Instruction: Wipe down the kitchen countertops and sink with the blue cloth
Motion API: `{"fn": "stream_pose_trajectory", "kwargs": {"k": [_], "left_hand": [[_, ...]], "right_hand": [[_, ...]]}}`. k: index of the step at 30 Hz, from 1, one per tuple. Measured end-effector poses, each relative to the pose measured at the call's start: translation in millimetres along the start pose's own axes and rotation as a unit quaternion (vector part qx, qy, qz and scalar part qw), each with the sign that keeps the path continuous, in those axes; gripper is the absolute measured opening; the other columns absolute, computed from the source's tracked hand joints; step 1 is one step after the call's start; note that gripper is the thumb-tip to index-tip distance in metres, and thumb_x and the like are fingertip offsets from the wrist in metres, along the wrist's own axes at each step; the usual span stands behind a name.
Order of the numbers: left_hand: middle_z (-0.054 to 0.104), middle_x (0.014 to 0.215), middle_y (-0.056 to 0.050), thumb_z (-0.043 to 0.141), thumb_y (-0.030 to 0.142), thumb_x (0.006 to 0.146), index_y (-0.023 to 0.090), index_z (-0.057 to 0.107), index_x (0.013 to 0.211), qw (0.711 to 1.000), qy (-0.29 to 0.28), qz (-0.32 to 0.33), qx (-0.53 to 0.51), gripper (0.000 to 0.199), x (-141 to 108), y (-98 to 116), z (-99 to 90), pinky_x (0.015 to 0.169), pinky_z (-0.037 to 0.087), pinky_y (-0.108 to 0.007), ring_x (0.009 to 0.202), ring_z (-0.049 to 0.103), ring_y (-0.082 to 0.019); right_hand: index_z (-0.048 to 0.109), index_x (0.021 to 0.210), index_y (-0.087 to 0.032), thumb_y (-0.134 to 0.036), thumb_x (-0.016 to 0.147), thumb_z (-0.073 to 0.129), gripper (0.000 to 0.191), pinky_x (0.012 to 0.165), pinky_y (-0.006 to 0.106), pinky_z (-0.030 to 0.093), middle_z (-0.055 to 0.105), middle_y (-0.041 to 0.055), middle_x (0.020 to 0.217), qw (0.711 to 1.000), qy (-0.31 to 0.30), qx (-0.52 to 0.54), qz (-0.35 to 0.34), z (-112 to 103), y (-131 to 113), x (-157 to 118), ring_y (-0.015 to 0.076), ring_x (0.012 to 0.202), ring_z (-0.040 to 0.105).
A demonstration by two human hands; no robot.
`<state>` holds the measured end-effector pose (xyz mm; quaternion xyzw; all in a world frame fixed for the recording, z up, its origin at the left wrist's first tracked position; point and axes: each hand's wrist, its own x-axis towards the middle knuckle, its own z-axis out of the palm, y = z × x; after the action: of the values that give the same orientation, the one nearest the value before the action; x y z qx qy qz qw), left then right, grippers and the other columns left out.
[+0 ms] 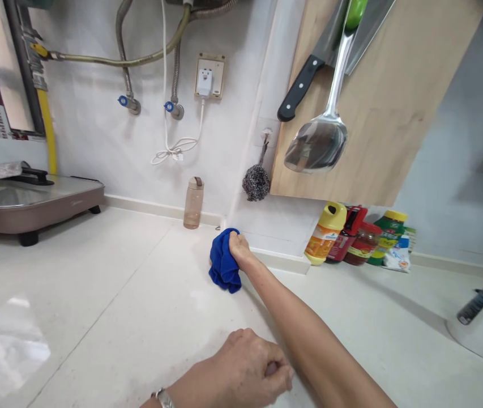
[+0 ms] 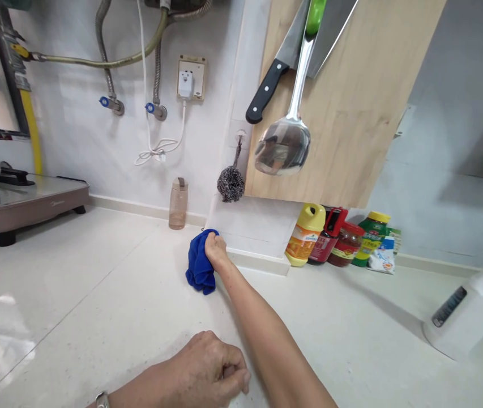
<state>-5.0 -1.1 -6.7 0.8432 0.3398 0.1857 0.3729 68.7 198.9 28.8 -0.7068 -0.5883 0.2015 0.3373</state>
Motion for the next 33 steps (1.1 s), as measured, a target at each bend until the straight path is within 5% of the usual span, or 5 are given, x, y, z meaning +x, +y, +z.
{"fn": "stream_pose_trajectory", "kwargs": {"k": [11,25,33], "left_hand": [[0.061,0.053,0.006,0.05,0.024,0.08,0.022,0.073,0.077,1.0,-0.005,0.009,-0.028,0.023,0.2,-7.3,0.2,0.07,0.047,-0.022,0.052,0.058,-0.009],[0.062,0.054,0.004,0.046,0.026,0.085,0.02,0.072,0.077,1.0,-0.009,0.004,-0.007,0.028,-0.3,-3.6,-1.2,0.06,0.043,-0.02,0.05,0.056,-0.009],[0.064,0.057,0.003,0.047,0.024,0.082,0.02,0.073,0.078,1.0,-0.015,0.009,-0.006,0.027,-1.7,-1.4,-4.8,0.059,0.043,-0.021,0.052,0.056,-0.009]], "right_hand": [[0.07,0.117,-0.008,-0.037,0.099,0.02,0.06,0.097,0.032,0.048,0.07,0.0187,0.118,1.0,0.006,-0.017,0.019,-13.7,9.3,2.4,0.0272,0.114,0.064],[0.07,0.119,-0.009,-0.04,0.098,0.027,0.057,0.099,0.032,0.047,0.073,0.018,0.114,0.994,0.079,-0.05,0.06,-90.0,64.9,16.4,0.0273,0.115,0.064],[0.067,0.123,-0.002,-0.039,0.098,0.026,0.06,0.101,0.034,0.046,0.066,0.023,0.127,0.986,0.103,-0.076,0.108,-113.7,104.2,11.9,0.0287,0.122,0.061]]}}
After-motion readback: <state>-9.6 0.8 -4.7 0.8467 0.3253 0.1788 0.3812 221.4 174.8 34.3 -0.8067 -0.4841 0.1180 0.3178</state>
